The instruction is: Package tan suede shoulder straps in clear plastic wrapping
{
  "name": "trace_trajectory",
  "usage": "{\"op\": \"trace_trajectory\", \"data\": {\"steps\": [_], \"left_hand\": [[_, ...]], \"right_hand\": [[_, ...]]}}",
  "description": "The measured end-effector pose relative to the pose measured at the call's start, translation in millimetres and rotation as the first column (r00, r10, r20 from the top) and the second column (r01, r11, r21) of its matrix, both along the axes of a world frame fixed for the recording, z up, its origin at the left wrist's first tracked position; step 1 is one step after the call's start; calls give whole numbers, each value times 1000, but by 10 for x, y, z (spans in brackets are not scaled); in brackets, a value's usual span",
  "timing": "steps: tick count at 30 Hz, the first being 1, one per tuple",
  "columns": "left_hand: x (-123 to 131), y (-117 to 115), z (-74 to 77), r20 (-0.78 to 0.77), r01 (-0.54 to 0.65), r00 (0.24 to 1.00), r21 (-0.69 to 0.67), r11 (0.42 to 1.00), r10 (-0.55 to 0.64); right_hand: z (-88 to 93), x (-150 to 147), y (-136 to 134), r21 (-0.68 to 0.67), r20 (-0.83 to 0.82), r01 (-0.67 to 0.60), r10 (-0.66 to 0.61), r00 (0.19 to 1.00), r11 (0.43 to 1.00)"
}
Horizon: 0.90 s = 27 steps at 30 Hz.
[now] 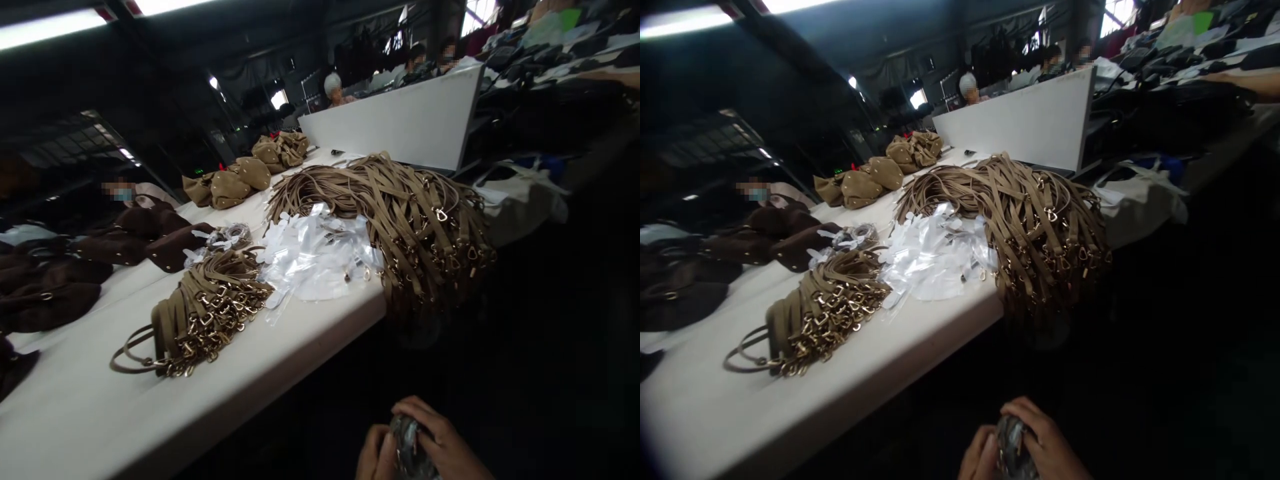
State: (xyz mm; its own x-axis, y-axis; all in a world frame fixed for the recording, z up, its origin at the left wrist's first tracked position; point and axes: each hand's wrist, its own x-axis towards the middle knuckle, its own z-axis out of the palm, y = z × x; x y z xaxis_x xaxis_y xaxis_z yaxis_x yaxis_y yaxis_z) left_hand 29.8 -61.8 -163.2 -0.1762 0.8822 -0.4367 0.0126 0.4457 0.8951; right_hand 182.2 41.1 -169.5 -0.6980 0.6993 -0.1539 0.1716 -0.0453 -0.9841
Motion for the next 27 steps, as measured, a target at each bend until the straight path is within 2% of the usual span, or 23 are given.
{"op": "trace_trajectory", "data": {"steps": [3,6,10,15,20,27], "left_hand": [[-65,-174,194,-15,89,996,27,996,-88],[-183,-314,313,15,102,995,-7,995,-101],[-226,-350,292,13,54,999,-46,998,-53],[-132,-244,247,51,-43,998,-73,996,47],[-116,-248,269,143,-180,974,34,983,174],[-133,-249,344,1,-66,998,175,982,67]], "right_hand": [[100,27,-15,33,-1,32,-32,999,999],[121,30,-18,57,-21,62,-61,998,996],[93,24,-28,27,-30,74,-73,997,997],[135,13,-27,33,-34,48,-47,998,998],[110,22,-40,71,-11,75,-75,997,995],[77,8,-83,122,48,179,-186,981,976]]}}
